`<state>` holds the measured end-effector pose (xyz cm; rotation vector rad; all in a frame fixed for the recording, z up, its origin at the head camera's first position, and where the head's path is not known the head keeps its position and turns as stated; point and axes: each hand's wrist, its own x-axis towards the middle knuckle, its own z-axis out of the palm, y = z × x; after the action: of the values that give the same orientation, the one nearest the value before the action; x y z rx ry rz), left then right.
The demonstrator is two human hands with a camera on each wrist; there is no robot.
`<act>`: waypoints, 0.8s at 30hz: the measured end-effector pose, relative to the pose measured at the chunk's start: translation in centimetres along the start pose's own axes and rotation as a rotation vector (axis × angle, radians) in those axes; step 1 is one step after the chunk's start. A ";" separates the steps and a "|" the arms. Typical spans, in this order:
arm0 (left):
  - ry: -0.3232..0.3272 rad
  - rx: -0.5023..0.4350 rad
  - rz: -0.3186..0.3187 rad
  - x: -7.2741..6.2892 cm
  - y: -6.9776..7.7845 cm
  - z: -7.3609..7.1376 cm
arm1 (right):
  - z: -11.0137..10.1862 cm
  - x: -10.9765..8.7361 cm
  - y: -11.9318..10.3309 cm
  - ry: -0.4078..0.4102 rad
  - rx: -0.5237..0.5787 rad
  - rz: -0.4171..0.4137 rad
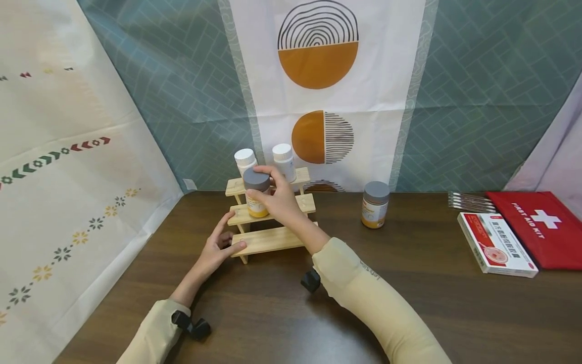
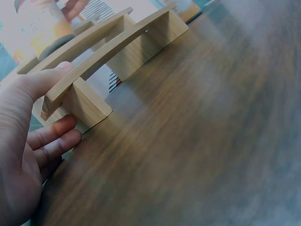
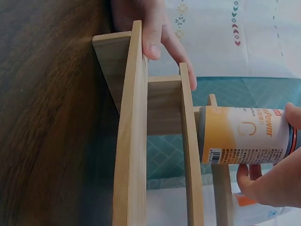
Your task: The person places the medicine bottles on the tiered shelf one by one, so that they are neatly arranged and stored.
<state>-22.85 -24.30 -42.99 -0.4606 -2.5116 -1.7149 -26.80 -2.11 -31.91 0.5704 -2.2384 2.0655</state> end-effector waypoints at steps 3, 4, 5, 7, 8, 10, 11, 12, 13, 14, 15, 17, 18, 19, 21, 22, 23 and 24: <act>0.001 0.001 0.004 0.1 0.1 0.1 | 0.1 0.1 0.1 0.007 0.002 -0.005; 0.002 0.002 0.004 0.1 0.1 0.1 | 0.1 0.2 0.2 0.004 0.001 -0.009; 0.003 0.003 0.006 0.1 0.1 0.1 | 0.2 0.2 0.2 -0.002 0.002 -0.018; 0.006 0.005 0.006 0.0 0.2 0.1 | 0.3 0.2 0.4 -0.024 0.001 -0.036; 0.006 0.005 0.007 -0.1 0.2 0.0 | 0.4 0.2 0.5 -0.037 0.004 -0.042; 0.006 0.005 0.006 -0.2 0.1 0.0 | 0.7 0.3 0.6 -0.064 0.007 -0.048; 0.006 0.005 0.006 -0.2 0.1 0.0 | 0.8 0.3 0.6 -0.074 0.007 -0.052; 0.006 0.004 0.007 -0.2 0.1 0.0 | 0.9 0.4 0.7 -0.082 0.004 -0.055; 0.004 0.003 0.008 -0.2 0.1 -0.1 | 1.0 0.4 0.7 -0.088 0.003 -0.055; 0.005 0.004 0.009 -0.2 0.0 -0.1 | 1.0 0.4 0.8 -0.092 0.001 -0.054; 0.004 0.004 0.008 -0.2 0.0 -0.1 | 1.1 0.5 0.8 -0.094 0.000 -0.052; 0.003 0.005 0.008 -0.2 -0.1 -0.1 | 1.2 0.5 0.8 -0.092 -0.002 -0.045; 0.002 0.006 0.008 -0.2 -0.1 -0.1 | 1.2 0.5 0.8 -0.090 -0.002 -0.040; 0.003 0.006 0.008 -0.2 -0.1 -0.1 | 1.2 0.5 0.8 -0.086 -0.001 -0.035; 0.004 0.007 0.008 -0.1 -0.1 0.0 | 1.2 0.5 0.7 -0.078 -0.002 -0.029; 0.005 0.008 0.010 -0.1 -0.1 0.0 | 1.2 0.5 0.8 -0.075 -0.005 -0.029; 0.005 0.007 0.013 -0.1 -0.1 0.0 | 1.2 0.5 0.8 -0.072 -0.008 -0.030; 0.006 0.007 0.016 -0.1 -0.1 0.0 | 1.2 0.5 0.8 -0.072 -0.011 -0.037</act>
<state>-22.74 -24.33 -43.07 -0.4733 -2.5020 -1.6988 -27.24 -3.32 -32.62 0.6907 -2.2584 2.0459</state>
